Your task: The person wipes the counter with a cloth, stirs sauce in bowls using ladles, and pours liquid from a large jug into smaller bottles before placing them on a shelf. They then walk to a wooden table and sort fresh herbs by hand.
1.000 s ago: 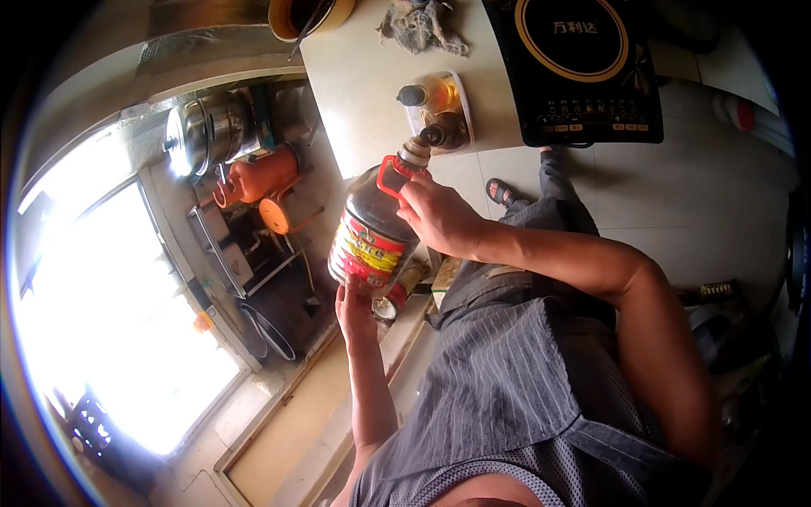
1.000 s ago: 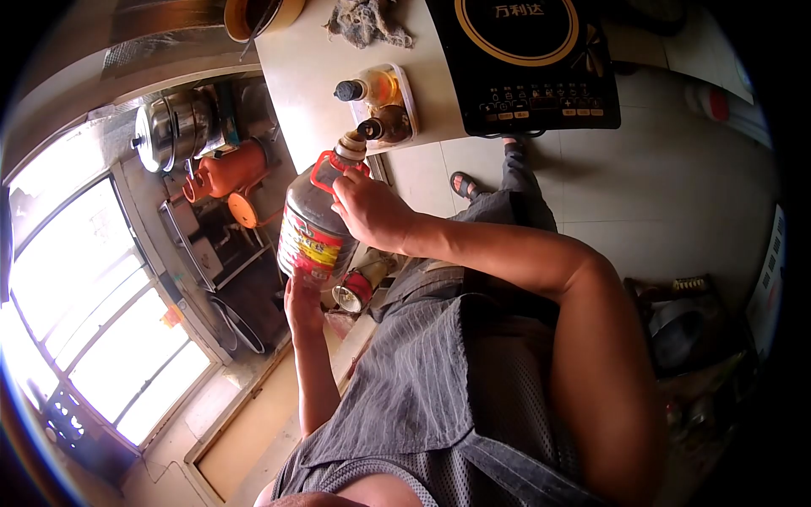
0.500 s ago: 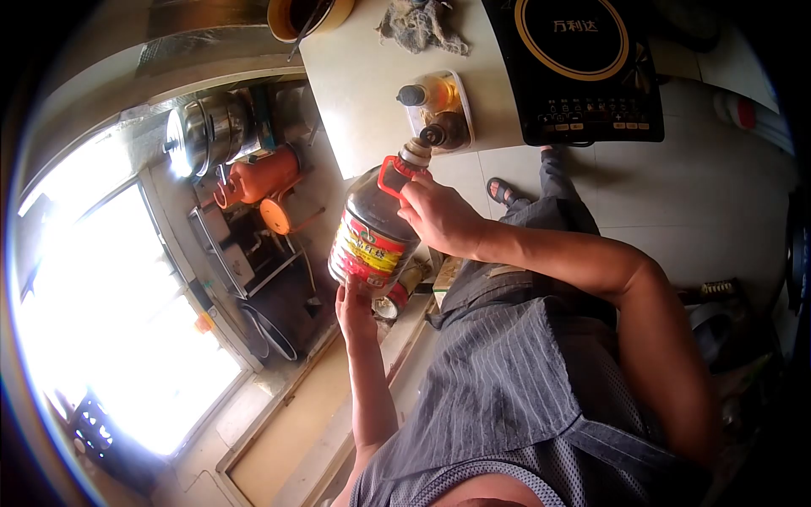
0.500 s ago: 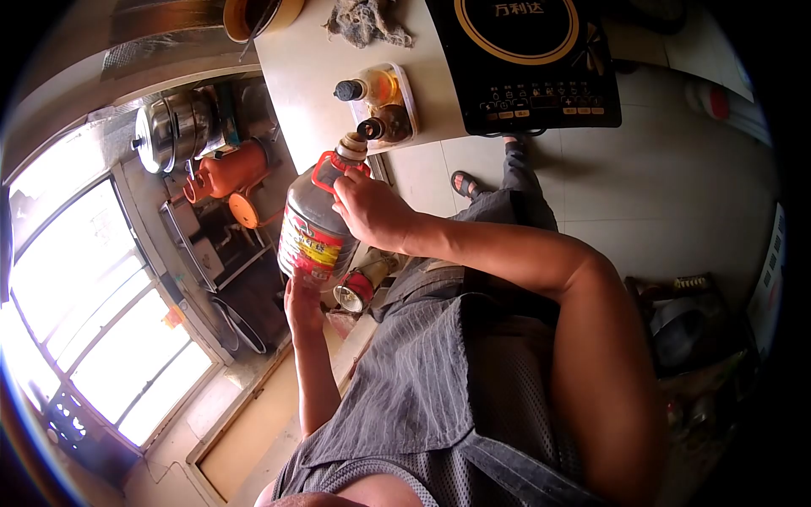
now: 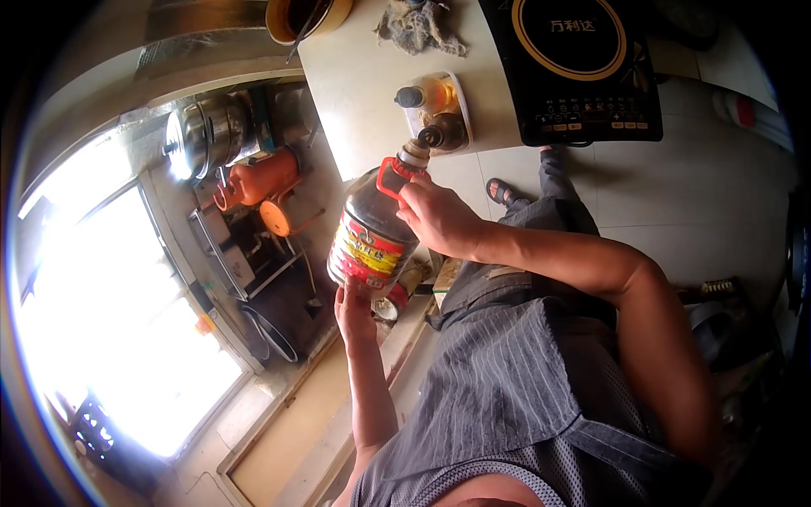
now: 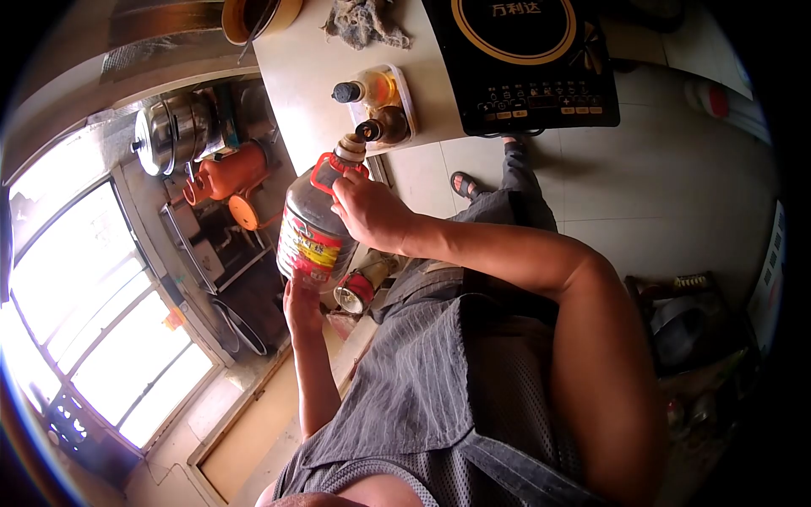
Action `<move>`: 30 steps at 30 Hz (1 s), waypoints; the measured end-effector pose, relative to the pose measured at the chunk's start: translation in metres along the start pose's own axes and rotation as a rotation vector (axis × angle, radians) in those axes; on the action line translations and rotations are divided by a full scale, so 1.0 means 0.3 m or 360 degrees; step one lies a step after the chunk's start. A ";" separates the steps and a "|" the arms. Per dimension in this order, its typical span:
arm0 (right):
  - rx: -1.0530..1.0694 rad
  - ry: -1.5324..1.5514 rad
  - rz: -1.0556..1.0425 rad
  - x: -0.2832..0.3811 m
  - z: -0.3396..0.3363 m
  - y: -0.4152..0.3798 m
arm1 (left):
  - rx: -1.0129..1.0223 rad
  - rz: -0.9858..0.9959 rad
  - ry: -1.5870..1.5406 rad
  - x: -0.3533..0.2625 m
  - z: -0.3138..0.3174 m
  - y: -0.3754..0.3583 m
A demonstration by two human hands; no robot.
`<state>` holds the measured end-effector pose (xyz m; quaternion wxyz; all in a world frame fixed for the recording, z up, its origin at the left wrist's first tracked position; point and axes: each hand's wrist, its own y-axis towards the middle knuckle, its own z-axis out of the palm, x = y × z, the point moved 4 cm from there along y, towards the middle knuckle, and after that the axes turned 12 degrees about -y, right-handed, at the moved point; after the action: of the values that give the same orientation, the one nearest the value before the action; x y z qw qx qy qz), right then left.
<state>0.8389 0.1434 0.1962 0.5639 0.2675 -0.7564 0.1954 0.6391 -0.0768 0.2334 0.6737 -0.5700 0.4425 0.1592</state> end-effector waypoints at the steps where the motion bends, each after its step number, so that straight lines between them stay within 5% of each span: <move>1: 0.0014 0.0003 0.0008 0.000 0.000 0.000 | 0.0000 0.0001 0.0003 0.000 0.000 0.000; 30: -0.0033 -0.0001 -0.0015 0.002 0.000 -0.004 | 0.0037 0.0005 0.0005 -0.006 0.003 -0.011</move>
<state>0.8396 0.1426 0.1967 0.5674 0.2653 -0.7573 0.1849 0.6409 -0.0763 0.2367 0.6794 -0.5617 0.4462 0.1541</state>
